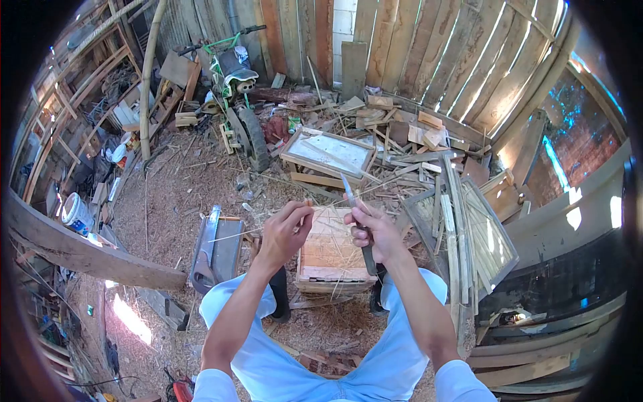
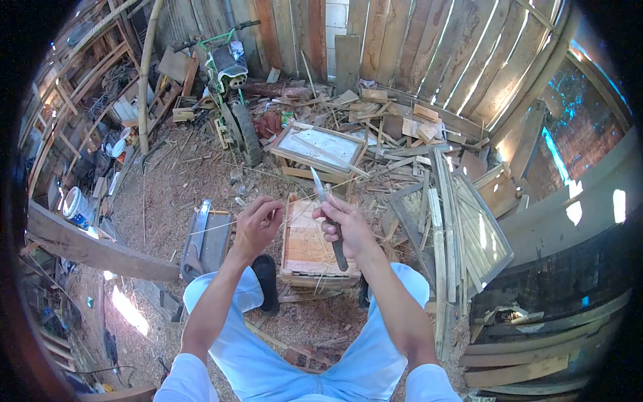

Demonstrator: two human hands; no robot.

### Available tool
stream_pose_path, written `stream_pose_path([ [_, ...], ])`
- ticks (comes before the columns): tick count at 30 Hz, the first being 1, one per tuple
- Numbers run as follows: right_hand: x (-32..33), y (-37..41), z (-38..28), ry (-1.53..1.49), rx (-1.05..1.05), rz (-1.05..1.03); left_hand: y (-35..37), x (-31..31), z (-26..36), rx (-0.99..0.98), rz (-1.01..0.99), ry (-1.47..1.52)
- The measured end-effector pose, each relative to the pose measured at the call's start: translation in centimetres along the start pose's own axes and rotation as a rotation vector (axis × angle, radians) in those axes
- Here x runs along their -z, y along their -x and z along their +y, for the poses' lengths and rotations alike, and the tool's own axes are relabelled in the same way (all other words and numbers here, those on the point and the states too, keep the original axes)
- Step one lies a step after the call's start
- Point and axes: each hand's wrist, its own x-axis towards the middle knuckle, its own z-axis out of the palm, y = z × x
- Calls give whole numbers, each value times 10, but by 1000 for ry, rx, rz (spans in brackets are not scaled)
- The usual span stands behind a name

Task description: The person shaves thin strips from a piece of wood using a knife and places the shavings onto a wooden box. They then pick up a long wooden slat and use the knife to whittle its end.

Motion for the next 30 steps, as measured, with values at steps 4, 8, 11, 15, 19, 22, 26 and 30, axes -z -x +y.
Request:
stream_pose_path([
  [4, -5, -1, -3, 31, 0, -21, -5, 1, 1, 65, 12, 53],
  [8, -4, -2, -2, 35, 24, -20, -8, -3, 2, 105, 8, 118],
  [11, -3, -6, 1, 39, 52, -19, -11, -4, 4, 194, 23, 206],
  [15, -11, -3, 2, 90, 76, 0, -13, -1, -1, 278, -21, 229],
  [19, -20, -5, 14, 162, 66, -32, -14, -4, -3, 269, -75, 265],
  [22, -24, -9, 25, 114, 13, 13, -9, -7, -3, 266, -29, 230],
  [26, -24, -15, 24, 63, -3, -2, -7, -2, -5, 189, 29, 201],
  [30, -34, -18, 12, 84, -16, -5, -7, 2, -8, 169, 55, 174],
])
